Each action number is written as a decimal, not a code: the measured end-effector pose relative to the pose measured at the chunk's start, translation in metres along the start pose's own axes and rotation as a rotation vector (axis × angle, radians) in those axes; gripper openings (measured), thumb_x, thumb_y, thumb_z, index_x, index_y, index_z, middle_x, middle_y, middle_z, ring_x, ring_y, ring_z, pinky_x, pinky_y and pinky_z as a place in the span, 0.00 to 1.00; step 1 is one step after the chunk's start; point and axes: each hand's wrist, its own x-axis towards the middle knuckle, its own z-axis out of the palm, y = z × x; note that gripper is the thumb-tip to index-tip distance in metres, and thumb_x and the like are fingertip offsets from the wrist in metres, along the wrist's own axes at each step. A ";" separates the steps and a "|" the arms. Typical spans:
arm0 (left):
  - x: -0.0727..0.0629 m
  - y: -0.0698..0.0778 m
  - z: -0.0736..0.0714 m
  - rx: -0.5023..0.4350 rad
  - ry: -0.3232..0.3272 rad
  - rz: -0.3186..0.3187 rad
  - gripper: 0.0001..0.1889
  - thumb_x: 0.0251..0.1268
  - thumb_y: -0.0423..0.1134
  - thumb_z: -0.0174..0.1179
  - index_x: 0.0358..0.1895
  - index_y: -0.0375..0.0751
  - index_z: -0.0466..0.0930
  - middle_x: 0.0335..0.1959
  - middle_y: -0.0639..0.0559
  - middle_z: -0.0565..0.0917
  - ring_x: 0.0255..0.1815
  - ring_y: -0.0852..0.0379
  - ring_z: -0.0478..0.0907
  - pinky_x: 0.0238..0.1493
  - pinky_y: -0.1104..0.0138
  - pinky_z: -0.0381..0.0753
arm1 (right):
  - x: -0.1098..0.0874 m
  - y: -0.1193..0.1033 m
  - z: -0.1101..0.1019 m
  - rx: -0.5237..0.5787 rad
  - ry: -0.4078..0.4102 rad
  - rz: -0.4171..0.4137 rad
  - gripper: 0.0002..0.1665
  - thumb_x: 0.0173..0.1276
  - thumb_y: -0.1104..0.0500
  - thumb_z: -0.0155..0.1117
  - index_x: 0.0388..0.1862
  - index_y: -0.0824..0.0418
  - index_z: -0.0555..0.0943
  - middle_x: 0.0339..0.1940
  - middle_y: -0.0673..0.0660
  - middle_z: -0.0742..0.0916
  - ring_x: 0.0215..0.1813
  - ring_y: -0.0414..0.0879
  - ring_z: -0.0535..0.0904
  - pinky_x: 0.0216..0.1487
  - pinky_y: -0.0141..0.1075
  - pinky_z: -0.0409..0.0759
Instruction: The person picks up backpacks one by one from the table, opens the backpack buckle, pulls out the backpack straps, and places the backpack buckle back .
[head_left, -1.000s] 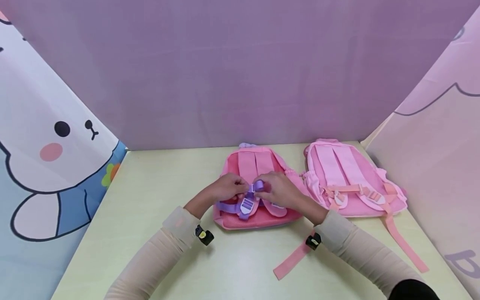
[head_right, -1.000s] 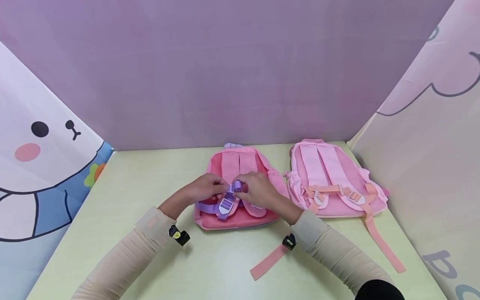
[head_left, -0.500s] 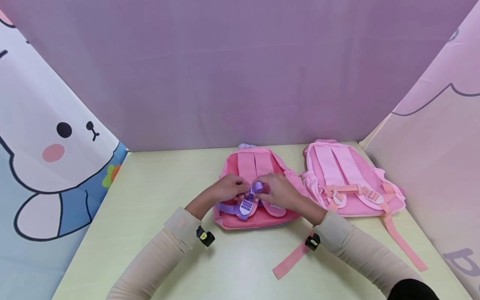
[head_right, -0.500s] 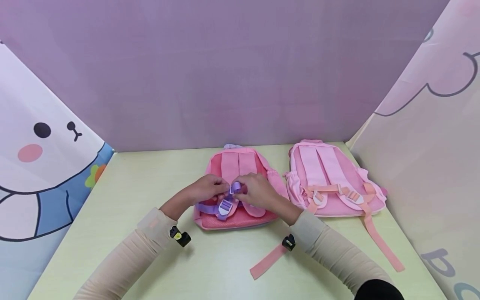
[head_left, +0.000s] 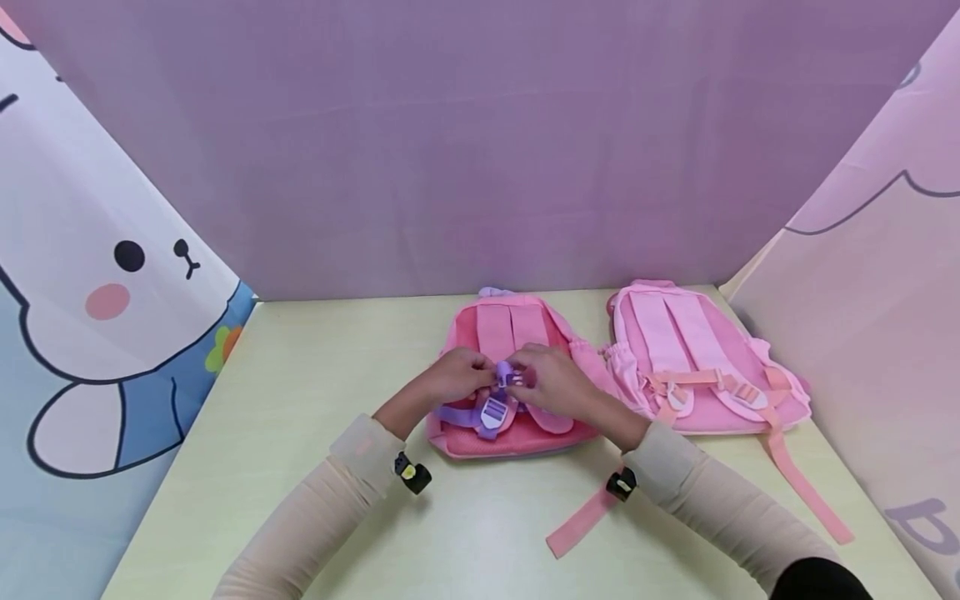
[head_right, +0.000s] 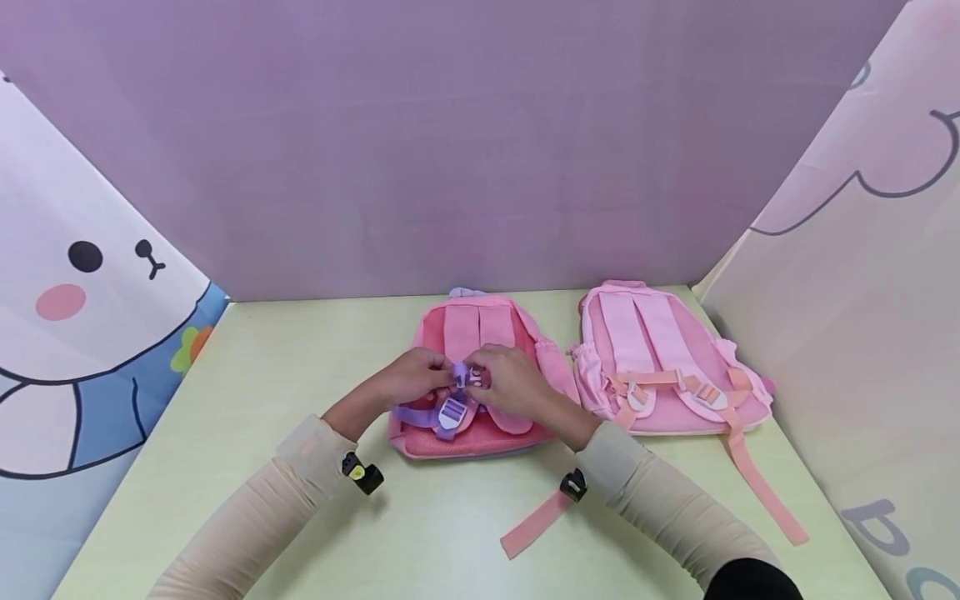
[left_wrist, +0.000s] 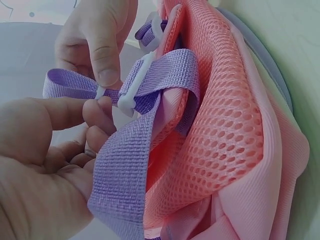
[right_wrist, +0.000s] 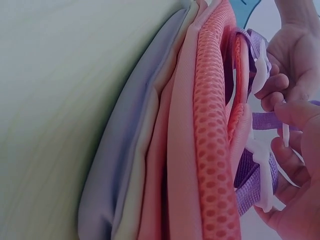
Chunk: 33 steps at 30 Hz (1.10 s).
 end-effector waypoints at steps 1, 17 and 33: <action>0.000 0.000 0.000 -0.001 0.006 -0.001 0.10 0.76 0.38 0.55 0.35 0.40 0.83 0.22 0.51 0.79 0.22 0.61 0.71 0.24 0.72 0.69 | 0.000 0.000 0.000 0.001 0.001 -0.001 0.18 0.64 0.55 0.75 0.52 0.58 0.85 0.42 0.51 0.87 0.42 0.42 0.80 0.46 0.35 0.83; 0.004 -0.002 0.003 -0.014 0.036 -0.016 0.09 0.71 0.32 0.56 0.31 0.38 0.81 0.21 0.52 0.79 0.20 0.62 0.71 0.23 0.73 0.69 | 0.002 0.002 0.003 -0.021 -0.045 0.067 0.19 0.65 0.52 0.75 0.52 0.58 0.85 0.44 0.51 0.88 0.43 0.42 0.79 0.48 0.38 0.80; 0.004 0.000 -0.001 -0.015 0.024 -0.042 0.10 0.73 0.35 0.56 0.32 0.38 0.82 0.21 0.52 0.80 0.20 0.63 0.72 0.23 0.72 0.70 | 0.004 0.007 0.007 -0.016 -0.019 0.046 0.16 0.64 0.54 0.75 0.47 0.59 0.87 0.38 0.50 0.88 0.40 0.41 0.78 0.46 0.38 0.79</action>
